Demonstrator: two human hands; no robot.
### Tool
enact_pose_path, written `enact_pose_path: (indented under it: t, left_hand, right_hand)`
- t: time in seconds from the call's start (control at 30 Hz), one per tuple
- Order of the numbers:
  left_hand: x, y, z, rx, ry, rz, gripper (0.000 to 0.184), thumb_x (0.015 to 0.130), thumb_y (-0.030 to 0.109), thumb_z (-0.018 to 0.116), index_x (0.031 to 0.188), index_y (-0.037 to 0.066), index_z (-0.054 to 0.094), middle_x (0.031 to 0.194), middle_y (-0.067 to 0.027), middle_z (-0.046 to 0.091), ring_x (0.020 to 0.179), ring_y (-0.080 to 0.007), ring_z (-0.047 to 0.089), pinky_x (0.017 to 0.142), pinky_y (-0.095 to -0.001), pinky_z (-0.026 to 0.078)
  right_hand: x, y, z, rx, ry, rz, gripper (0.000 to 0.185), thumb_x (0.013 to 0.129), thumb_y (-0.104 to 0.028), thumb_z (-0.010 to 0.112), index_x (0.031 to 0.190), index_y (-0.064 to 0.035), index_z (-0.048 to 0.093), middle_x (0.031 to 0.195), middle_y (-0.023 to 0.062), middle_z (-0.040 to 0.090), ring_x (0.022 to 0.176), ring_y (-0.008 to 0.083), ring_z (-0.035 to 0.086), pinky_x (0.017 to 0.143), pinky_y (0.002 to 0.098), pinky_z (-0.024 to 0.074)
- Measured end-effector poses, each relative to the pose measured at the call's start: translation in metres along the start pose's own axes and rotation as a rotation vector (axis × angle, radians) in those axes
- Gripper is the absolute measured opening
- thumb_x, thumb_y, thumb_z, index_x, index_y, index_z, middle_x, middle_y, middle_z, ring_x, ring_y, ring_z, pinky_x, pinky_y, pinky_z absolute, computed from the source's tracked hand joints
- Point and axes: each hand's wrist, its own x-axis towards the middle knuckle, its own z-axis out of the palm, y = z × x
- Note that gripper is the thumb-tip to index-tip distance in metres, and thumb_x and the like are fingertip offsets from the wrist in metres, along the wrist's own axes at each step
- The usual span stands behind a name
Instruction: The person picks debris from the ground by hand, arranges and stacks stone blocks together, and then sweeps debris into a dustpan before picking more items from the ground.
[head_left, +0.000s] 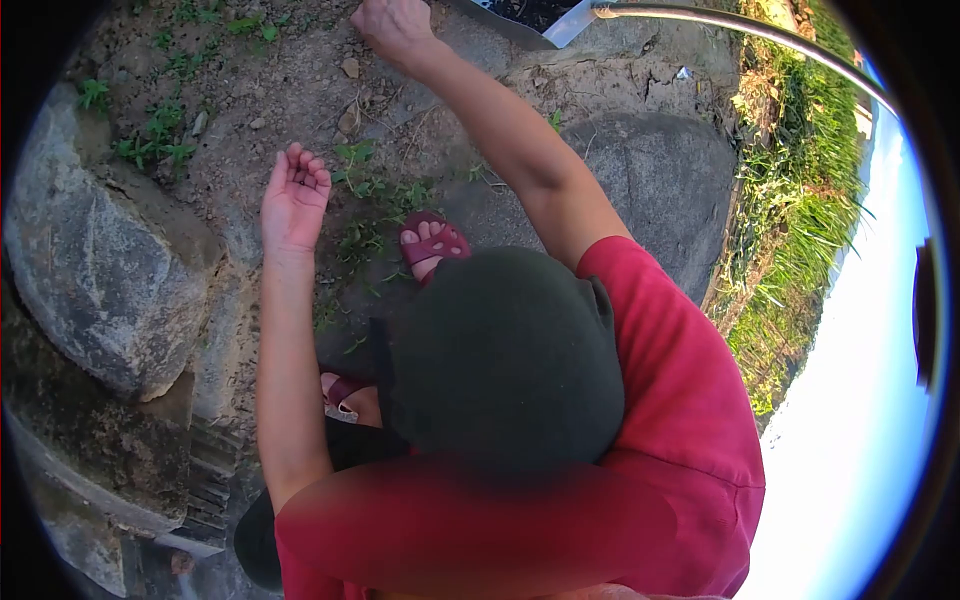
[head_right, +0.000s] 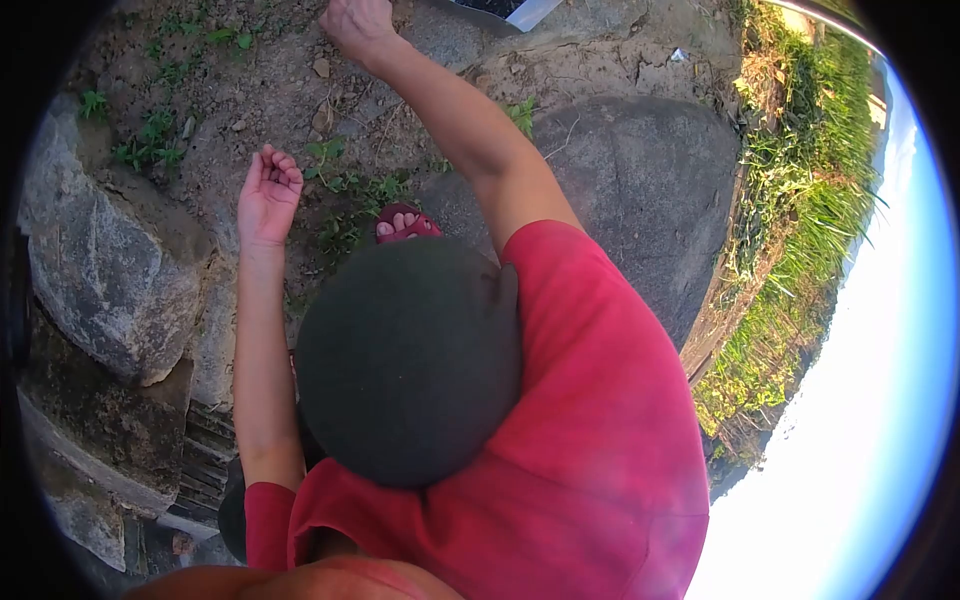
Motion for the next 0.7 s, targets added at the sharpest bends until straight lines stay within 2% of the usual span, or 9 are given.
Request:
enact_pose_path:
  t: [0.03,0.13,0.2,0.27,0.37,0.47,0.53,0.6,0.7]
  left_hand:
    - [0.001,0.0,-0.003,0.004,-0.008,-0.001,0.025,0.101,0.023,0.057,0.11,0.0,0.062,0.101,-0.0092,0.063,0.095,-0.0216,0.06,0.085,-0.0344,0.054]
    - [0.002,-0.004,0.008,0.047,0.069,0.008,0.028,0.102,0.024,0.054,0.114,0.0,0.061,0.109,-0.0109,0.064,0.103,-0.0232,0.061,0.091,-0.0355,0.053]
    - [0.003,-0.008,0.02,0.088,0.131,0.025,0.03,0.103,0.025,0.052,0.116,-0.001,0.06,0.113,-0.0115,0.064,0.107,-0.0237,0.061,0.095,-0.0361,0.051]
    - [0.006,-0.015,0.027,0.124,0.167,0.046,0.031,0.104,0.026,0.05,0.116,-0.001,0.06,0.116,-0.0116,0.063,0.109,-0.0237,0.061,0.099,-0.0364,0.049]
    - [0.01,-0.024,0.032,0.141,0.231,0.007,0.033,0.104,0.027,0.049,0.118,-0.001,0.059,0.118,-0.012,0.064,0.112,-0.0236,0.06,0.101,-0.0377,0.047]
    - [0.018,-0.026,0.006,0.133,0.042,-0.025,0.029,0.104,0.027,0.049,0.112,0.001,0.059,0.112,-0.0102,0.064,0.109,-0.0237,0.06,0.098,-0.0364,0.049]
    - [0.017,-0.025,0.001,0.071,-0.037,-0.063,0.026,0.105,0.028,0.048,0.103,0.003,0.058,0.1,-0.0071,0.061,0.099,-0.0216,0.058,0.09,-0.0336,0.049]
    - [0.011,-0.024,0.001,0.014,-0.087,-0.095,0.025,0.106,0.027,0.046,0.095,0.006,0.054,0.09,-0.0042,0.054,0.089,-0.0193,0.053,0.083,-0.0313,0.048]
    - [0.0,-0.024,0.02,-0.031,-0.109,-0.125,0.027,0.107,0.026,0.043,0.087,0.008,0.048,0.079,-0.0013,0.041,0.077,-0.0162,0.042,0.073,-0.0292,0.042]
  right_hand:
    - [-0.004,-0.007,-0.011,0.081,-0.03,0.063,0.016,0.081,-0.016,0.061,0.089,-0.0064,0.071,0.091,0.0196,0.065,0.093,0.0335,0.064,0.064,0.0471,0.0531]
    - [-0.041,-0.057,-0.099,0.664,0.073,0.308,0.026,0.09,-0.02,0.06,0.098,0.0043,0.061,0.091,0.0245,0.066,0.081,0.0384,0.066,0.073,0.0451,0.0525]
    - [-0.067,-0.079,-0.121,0.823,-0.093,0.243,0.025,0.089,-0.02,0.055,0.094,0.0048,0.053,0.092,0.0288,0.062,0.085,0.0461,0.063,0.076,0.0504,0.0509]
    - [-0.09,-0.093,-0.131,0.888,-0.234,0.239,0.026,0.089,-0.022,0.057,0.094,0.0033,0.055,0.091,0.0274,0.062,0.083,0.0444,0.063,0.075,0.0505,0.051]
    - [-0.116,-0.1,-0.143,0.805,-0.373,0.088,0.027,0.089,-0.023,0.06,0.101,0.001,0.056,0.092,0.0239,0.063,0.082,0.0424,0.063,0.073,0.049,0.0513]
    - [-0.133,-0.091,-0.154,0.848,-0.338,-0.013,0.023,0.089,-0.023,0.063,0.1,-0.0026,0.061,0.088,0.0185,0.064,0.08,0.0392,0.064,0.07,0.0466,0.0514]
    - [-0.142,-0.068,-0.153,0.834,-0.23,0.043,0.019,0.089,-0.021,0.065,0.095,-0.0031,0.066,0.085,0.0157,0.065,0.079,0.0361,0.065,0.069,0.0432,0.0519]
    - [-0.153,-0.031,-0.147,0.771,-0.033,0.275,0.018,0.088,-0.022,0.064,0.085,-0.0045,0.066,0.084,0.0151,0.066,0.079,0.0353,0.065,0.07,0.0445,0.0521]
    - [-0.187,0.059,-0.12,0.535,-0.088,0.664,0.02,0.084,-0.022,0.065,0.09,-0.0041,0.072,0.079,0.0154,0.07,0.074,0.031,0.069,0.072,0.0398,0.0539]
